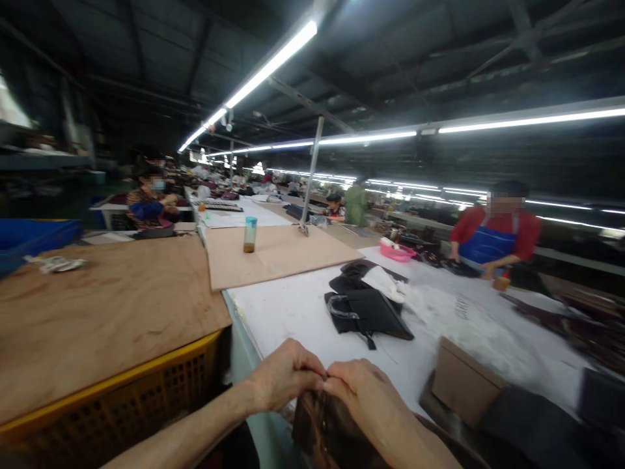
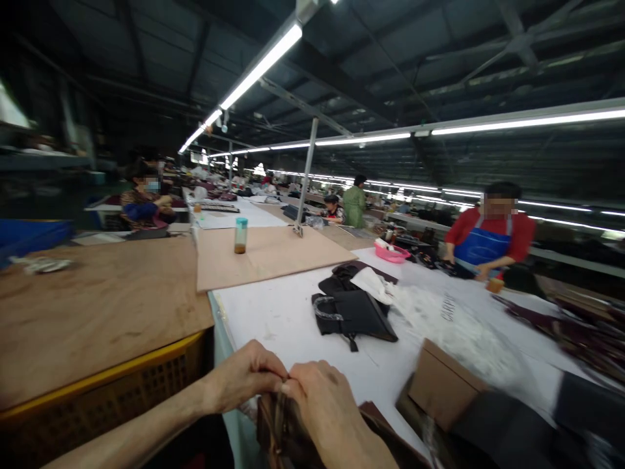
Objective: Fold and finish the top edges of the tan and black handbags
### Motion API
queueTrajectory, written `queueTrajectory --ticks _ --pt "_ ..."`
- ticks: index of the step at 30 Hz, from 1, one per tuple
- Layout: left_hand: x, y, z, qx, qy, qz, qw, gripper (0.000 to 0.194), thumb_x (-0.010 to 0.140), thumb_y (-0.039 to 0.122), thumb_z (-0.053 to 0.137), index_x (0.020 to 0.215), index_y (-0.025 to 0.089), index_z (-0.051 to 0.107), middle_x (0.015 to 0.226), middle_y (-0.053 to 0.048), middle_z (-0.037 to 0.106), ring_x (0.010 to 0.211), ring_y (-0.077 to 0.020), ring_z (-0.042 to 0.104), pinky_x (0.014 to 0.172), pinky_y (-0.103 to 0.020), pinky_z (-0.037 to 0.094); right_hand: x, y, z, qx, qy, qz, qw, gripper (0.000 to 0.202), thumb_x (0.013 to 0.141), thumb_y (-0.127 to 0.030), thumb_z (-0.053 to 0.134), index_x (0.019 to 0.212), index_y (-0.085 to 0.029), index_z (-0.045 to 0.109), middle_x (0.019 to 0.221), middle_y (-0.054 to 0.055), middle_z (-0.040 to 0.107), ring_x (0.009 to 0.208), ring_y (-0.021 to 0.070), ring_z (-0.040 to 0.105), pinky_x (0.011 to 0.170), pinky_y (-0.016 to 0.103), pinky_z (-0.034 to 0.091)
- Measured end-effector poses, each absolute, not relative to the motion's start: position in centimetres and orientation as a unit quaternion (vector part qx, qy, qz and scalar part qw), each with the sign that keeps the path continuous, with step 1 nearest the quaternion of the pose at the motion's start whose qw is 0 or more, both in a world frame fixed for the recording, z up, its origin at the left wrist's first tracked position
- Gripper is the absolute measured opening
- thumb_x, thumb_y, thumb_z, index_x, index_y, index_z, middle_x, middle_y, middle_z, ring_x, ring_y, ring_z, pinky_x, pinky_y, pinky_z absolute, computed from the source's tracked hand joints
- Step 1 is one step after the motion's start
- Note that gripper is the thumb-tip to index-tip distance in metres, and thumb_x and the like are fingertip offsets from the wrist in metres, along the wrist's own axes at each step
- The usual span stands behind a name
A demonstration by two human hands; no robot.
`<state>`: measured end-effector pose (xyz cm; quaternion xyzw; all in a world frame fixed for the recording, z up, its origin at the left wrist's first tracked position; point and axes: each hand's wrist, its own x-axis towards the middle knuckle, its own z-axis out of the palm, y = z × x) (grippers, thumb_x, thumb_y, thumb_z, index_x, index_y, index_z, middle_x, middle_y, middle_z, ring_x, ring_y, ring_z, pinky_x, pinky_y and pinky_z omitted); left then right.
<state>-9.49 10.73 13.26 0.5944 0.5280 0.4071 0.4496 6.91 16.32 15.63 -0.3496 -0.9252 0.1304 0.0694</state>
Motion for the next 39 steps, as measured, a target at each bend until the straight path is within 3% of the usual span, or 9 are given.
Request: queueTrajectory --ticks 6,11,18,22,27,29,34,39 --pt "-9.0 10.1 13.2 0.609 0.525 0.423 0.418 0.019 0.068 0.018 0.054 0.074 0.013 0.071 0.056 0.002 0.056 0.052 -0.0095 0.045 0.051 -0.018 0.034 7.1 16.5 15.3 -0.346 -0.933 0.094 0.021 0.028 0.085 -0.029 0.041 0.075 -0.024 0.066 0.074 0.002 0.068 0.071 0.0179 0.057 0.061 0.026 0.033" --pt "-8.7 9.8 13.5 0.610 0.467 0.396 0.503 0.026 0.071 0.035 0.058 0.061 0.012 0.061 0.051 0.003 0.040 0.049 -0.0080 0.034 0.046 -0.019 0.024 7.7 14.3 17.9 -0.431 -0.893 0.131 -0.009 0.027 0.083 -0.033 0.041 0.088 -0.027 0.067 0.090 0.007 0.064 0.083 0.0222 0.056 0.062 0.029 0.036" --pt "-7.9 10.8 13.3 0.661 0.456 0.370 0.468 0.048 0.071 0.056 0.052 0.051 0.014 0.045 0.049 0.004 0.030 0.049 -0.0079 0.026 0.046 -0.022 0.018 8.7 13.8 17.8 -0.445 -0.888 0.119 0.005 0.025 0.082 -0.030 0.043 0.091 -0.027 0.066 0.092 0.008 0.063 0.086 0.0243 0.056 0.059 0.030 0.039" --pt "-7.8 10.8 13.0 0.683 0.515 0.349 0.383 0.050 0.076 0.057 0.047 0.055 0.013 0.054 0.053 0.002 0.038 0.053 -0.0098 0.035 0.048 -0.020 0.026 10.3 14.5 17.9 -0.413 -0.904 0.107 -0.013 0.019 0.082 -0.025 0.048 0.083 -0.022 0.067 0.082 0.006 0.066 0.078 0.0189 0.057 0.060 0.024 0.039" --pt "-7.8 10.5 12.6 0.701 0.549 0.338 0.305 0.049 0.081 0.054 0.042 0.063 0.014 0.063 0.064 -0.002 0.050 0.067 -0.0143 0.046 0.064 -0.021 0.037 13.4 14.5 19.4 -0.435 -0.894 0.112 -0.012 0.021 0.087 -0.028 0.046 0.085 -0.020 0.065 0.089 0.007 0.066 0.081 0.0171 0.058 0.067 0.023 0.039" --pt "-7.7 10.3 12.5 0.696 0.545 0.347 0.313 0.048 0.081 0.054 0.042 0.062 0.014 0.061 0.067 -0.002 0.050 0.066 -0.0138 0.046 0.062 -0.021 0.036 14.7 14.5 19.4 -0.440 -0.892 0.108 -0.001 0.020 0.087 -0.026 0.045 0.083 -0.020 0.064 0.086 0.006 0.066 0.081 0.0171 0.058 0.070 0.023 0.038" --pt "-7.5 9.8 12.5 0.692 0.517 0.327 0.384 0.048 0.082 0.056 0.041 0.062 0.013 0.051 0.054 0.004 0.032 0.051 -0.0085 0.030 0.046 -0.019 0.024 16.5 14.4 19.1 -0.440 -0.891 0.114 -0.008 0.022 0.088 -0.026 0.042 0.081 -0.019 0.062 0.085 0.005 0.067 0.079 0.0166 0.059 0.067 0.023 0.038" --pt "-8.4 9.6 12.7 0.693 0.470 0.343 0.425 0.044 0.086 0.050 0.038 0.075 0.012 0.057 0.061 0.002 0.043 0.059 -0.0097 0.039 0.054 -0.018 0.030 16.8 14.8 18.7 -0.439 -0.890 0.122 0.023 0.025 0.088 -0.028 0.041 0.075 -0.020 0.062 0.078 0.003 0.067 0.073 0.0150 0.059 0.065 0.022 0.039"
